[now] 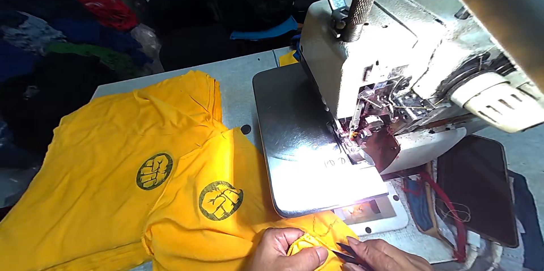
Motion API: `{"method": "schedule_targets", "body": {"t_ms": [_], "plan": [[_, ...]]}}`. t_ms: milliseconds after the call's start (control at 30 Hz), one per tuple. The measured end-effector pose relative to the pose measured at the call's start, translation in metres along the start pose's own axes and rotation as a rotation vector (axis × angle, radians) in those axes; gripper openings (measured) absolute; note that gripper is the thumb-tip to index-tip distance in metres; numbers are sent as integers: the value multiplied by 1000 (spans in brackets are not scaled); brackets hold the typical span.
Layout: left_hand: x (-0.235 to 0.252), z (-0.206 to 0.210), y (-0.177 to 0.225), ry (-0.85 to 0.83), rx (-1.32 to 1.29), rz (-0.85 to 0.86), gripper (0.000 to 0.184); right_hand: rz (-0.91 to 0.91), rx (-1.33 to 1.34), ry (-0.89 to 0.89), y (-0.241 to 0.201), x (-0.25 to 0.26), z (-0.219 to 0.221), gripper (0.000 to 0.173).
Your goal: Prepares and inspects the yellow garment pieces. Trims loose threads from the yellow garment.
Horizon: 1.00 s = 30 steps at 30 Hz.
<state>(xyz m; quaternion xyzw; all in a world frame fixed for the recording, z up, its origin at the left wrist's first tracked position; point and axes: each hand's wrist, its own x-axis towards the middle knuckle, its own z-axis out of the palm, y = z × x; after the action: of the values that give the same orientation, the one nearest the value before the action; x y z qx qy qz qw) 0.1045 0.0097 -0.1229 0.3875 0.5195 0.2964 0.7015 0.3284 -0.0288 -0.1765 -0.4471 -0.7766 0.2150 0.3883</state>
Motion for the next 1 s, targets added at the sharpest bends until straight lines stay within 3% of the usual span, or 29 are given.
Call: {"method": "schedule_targets", "body": {"t_ms": [333,833,1000], "plan": [[4,-4,-14,-20,-23,76,10,-57,34,35,5,2,6,25],[2,-3,-3,-28,-6,10,18,-86,6,37,6,6,8,24],[5,-9,-18,-67,-2,93,15,-99,-1,44,8,4,10,22]]}}
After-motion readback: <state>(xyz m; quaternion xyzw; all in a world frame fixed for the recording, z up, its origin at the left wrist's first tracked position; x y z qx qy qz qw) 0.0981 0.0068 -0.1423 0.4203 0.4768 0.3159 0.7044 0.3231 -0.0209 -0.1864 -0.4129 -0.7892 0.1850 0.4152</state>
